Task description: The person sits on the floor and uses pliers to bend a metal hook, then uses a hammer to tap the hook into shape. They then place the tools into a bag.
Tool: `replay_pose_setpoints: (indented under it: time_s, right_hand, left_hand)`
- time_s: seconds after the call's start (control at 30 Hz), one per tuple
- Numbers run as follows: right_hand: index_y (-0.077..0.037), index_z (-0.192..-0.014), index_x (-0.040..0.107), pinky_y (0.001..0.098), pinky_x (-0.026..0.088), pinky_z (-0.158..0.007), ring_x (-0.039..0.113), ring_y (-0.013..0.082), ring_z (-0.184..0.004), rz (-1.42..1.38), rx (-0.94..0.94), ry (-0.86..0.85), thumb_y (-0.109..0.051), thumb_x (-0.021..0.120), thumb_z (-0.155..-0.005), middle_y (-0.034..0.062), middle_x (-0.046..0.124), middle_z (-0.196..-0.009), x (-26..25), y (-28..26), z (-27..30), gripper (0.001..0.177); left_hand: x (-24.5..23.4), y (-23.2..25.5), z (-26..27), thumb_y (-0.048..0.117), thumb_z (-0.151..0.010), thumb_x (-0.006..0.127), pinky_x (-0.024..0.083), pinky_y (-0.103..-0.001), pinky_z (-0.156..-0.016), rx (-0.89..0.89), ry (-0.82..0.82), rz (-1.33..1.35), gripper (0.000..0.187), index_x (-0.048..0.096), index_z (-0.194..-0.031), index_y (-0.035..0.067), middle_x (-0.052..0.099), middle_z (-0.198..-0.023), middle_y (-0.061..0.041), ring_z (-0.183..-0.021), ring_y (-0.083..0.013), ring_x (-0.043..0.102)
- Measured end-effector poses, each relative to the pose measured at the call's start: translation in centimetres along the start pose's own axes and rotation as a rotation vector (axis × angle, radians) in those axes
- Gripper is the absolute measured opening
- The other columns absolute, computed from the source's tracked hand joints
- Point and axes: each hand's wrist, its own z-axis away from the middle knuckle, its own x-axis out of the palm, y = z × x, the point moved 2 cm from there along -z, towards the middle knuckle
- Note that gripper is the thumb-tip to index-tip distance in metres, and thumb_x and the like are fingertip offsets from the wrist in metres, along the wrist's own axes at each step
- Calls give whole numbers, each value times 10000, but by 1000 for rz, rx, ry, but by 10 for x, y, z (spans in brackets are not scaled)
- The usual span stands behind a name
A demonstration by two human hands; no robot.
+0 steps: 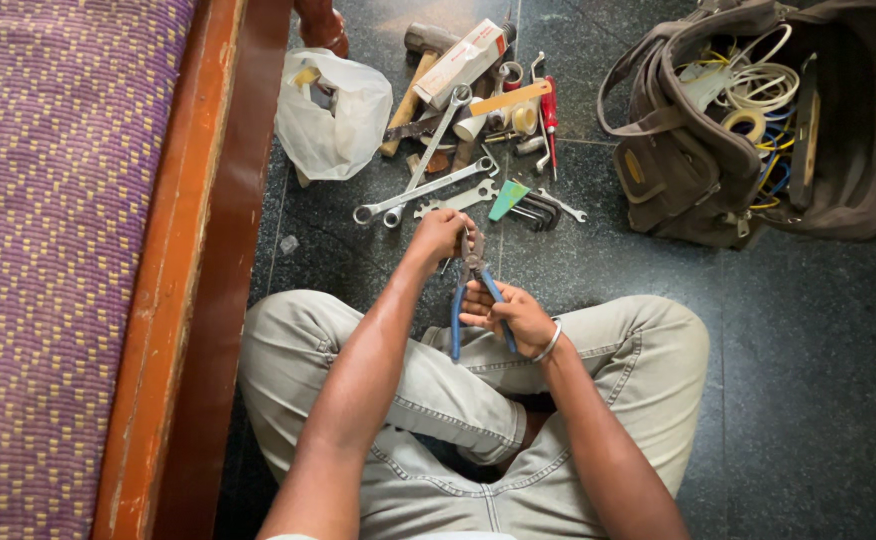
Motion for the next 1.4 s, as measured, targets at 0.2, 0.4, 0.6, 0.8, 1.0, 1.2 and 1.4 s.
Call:
replay_pose_setpoints:
  time_s: [0.2, 0.4, 0.6, 0.8, 1.0, 1.2, 1.4]
  right_hand:
    - [28, -1272, 566, 469, 573, -1008, 667, 286, -1142, 27, 8, 72, 163, 431, -827, 155, 653, -1240, -8, 7, -2, 485]
    - [-32, -1196, 568, 366, 597, -848, 686, 226, -1049, 106, -10, 200, 92, 434, -851, 167, 672, -1236, -17, 1, -4, 390]
    - [-80, -1100, 558, 279, 548, -629, 659, 153, -810, 122, -118, 373, -30, 557, -920, 117, 706, -1079, -40, -6, -2, 187]
    - [-96, -1066, 593, 257, 540, -571, 671, 106, -727, 58, -173, 443, -115, 594, -968, 63, 724, -951, -55, -6, -4, 100]
    - [-100, -1044, 610, 256, 546, -565, 674, 93, -718, 49, -158, 460, -128, 586, -970, 40, 732, -924, -50, -8, -4, 82]
    - [-74, -1052, 629, 248, 537, -553, 670, 90, -725, 54, -162, 449, -135, 596, -980, 42, 716, -913, -51, -6, -4, 100]
    - [-89, -1041, 595, 250, 544, -554, 665, 93, -747, 48, -164, 450, -126, 590, -971, 57, 729, -964, -52, -7, -6, 79]
  left_hand:
    - [-4, 7, -2, 228, -1011, 578, 521, -256, -539, 101, 153, -40, 237, 703, -922, 47, 736, -798, -32, -619, -83, 618]
    - [-9, 5, -3, 150, -957, 637, 498, -258, -494, 139, 193, -93, 130, 696, -923, 39, 718, -778, -41, -583, -80, 613]
    - [-10, 0, -1, 154, -852, 702, 574, -366, -664, 214, 309, -551, 98, 745, -864, 67, 769, -819, -121, -732, -224, 735]
    - [-11, -2, -2, 152, -809, 694, 563, -466, -840, 308, 404, -924, 93, 772, -852, 125, 747, -909, -153, -909, -364, 723]
    - [-13, -4, 5, 102, -790, 686, 568, -461, -832, 440, 437, -948, 101, 771, -844, 116, 749, -889, -167, -892, -369, 723]
    - [-6, 18, 26, 129, -772, 748, 561, -466, -820, 426, 402, -946, 121, 744, -888, 99, 750, -896, -153, -897, -361, 720]
    - [0, 38, 48, 134, -832, 709, 552, -504, -834, 347, 425, -1155, 130, 735, -948, 84, 690, -1037, -198, -964, -405, 692]
